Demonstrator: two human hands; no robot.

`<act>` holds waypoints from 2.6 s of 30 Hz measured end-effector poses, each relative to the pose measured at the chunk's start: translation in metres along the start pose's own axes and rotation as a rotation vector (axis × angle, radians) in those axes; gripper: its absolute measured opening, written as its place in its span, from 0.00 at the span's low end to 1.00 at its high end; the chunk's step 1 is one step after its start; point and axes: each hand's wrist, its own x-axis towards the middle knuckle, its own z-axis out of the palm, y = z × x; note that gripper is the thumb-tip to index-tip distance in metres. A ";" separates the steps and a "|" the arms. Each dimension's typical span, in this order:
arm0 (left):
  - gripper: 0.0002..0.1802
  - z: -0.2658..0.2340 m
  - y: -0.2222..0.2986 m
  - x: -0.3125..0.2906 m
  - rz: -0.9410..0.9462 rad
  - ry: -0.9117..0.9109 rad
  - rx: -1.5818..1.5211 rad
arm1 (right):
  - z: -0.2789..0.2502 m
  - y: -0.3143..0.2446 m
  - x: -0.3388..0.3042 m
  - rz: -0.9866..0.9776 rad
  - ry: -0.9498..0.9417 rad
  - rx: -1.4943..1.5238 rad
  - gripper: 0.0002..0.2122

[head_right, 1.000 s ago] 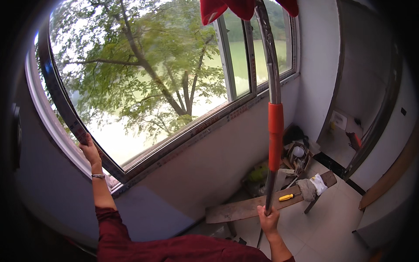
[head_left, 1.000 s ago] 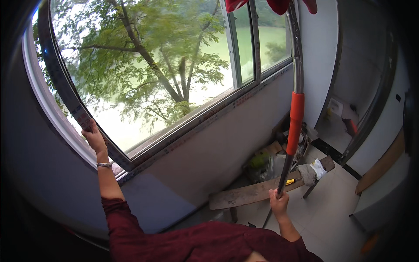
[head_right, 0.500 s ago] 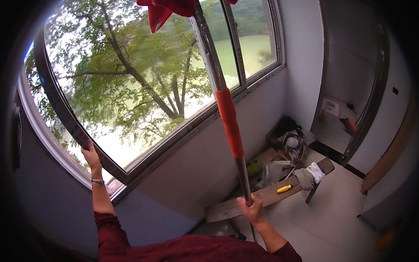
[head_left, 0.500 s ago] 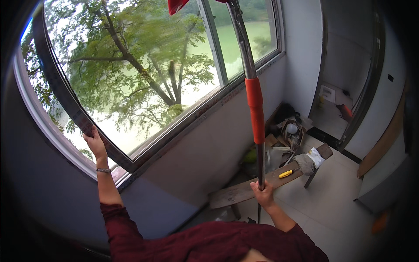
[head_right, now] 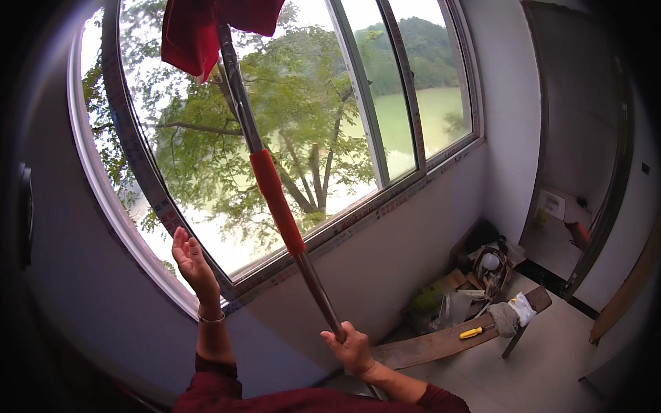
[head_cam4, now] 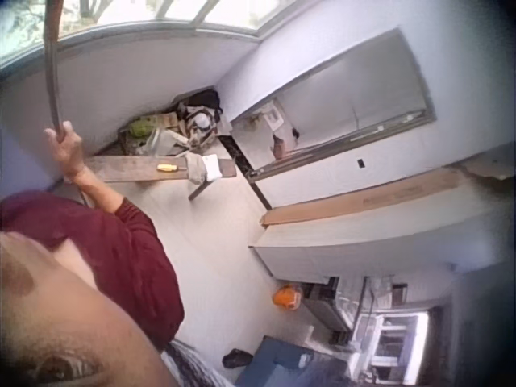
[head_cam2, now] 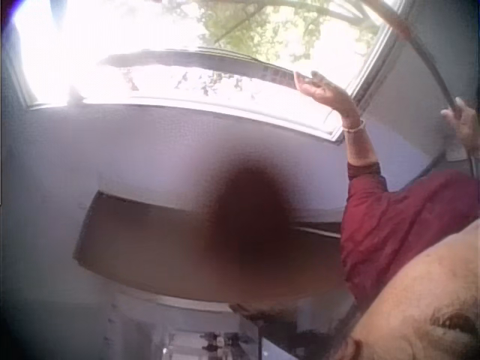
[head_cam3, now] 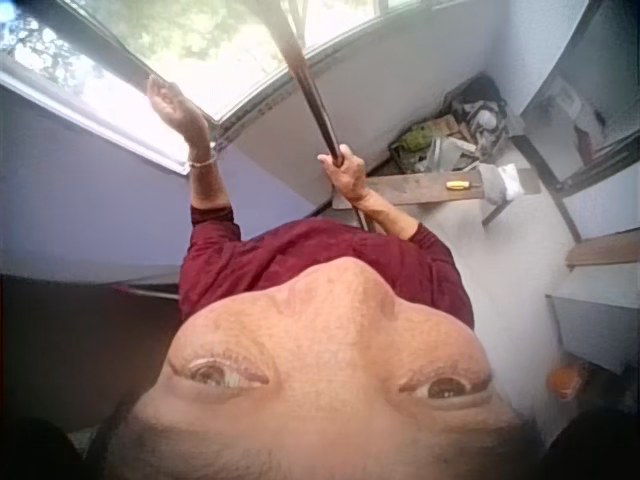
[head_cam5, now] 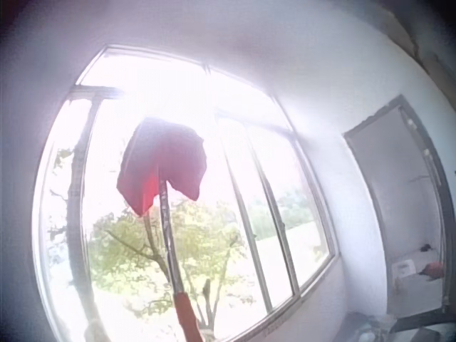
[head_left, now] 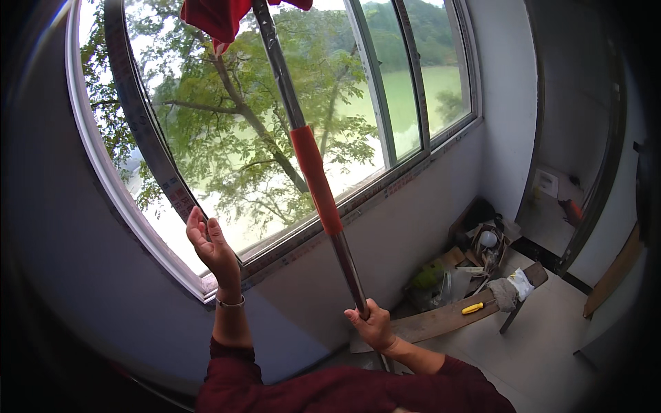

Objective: The person wrings out a red cloth in a bucket, then uses a long-handled mop with the cloth attached to wipe the exterior surface of a large window. The person opens the window to reach the outside glass and continues wiping different sections of the window.

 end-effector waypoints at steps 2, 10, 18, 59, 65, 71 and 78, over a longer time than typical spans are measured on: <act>0.21 -0.003 0.010 -0.012 -0.313 -0.291 -0.351 | 0.019 -0.004 -0.001 -0.035 -0.079 0.007 0.13; 0.26 -0.019 0.089 -0.037 -0.308 -0.179 -0.686 | 0.101 -0.004 -0.009 -0.129 -0.349 0.056 0.13; 0.22 -0.111 0.060 -0.026 -0.115 -0.019 -0.175 | 0.160 -0.024 0.095 -0.828 -0.599 -0.163 0.07; 0.23 -0.040 -0.126 0.171 -0.629 -0.247 -0.467 | 0.304 0.028 0.124 -0.054 -0.490 0.201 0.19; 0.18 -0.015 -0.161 0.146 -0.423 -0.277 -0.391 | 0.336 -0.032 0.204 -0.325 -0.420 0.061 0.22; 0.22 0.011 -0.140 0.277 -0.468 -0.340 -0.464 | 0.304 -0.020 0.185 -0.989 -0.200 0.079 0.23; 0.15 0.061 -0.127 0.445 -0.284 -0.903 -0.726 | 0.255 0.019 0.170 -0.999 -0.187 -0.053 0.14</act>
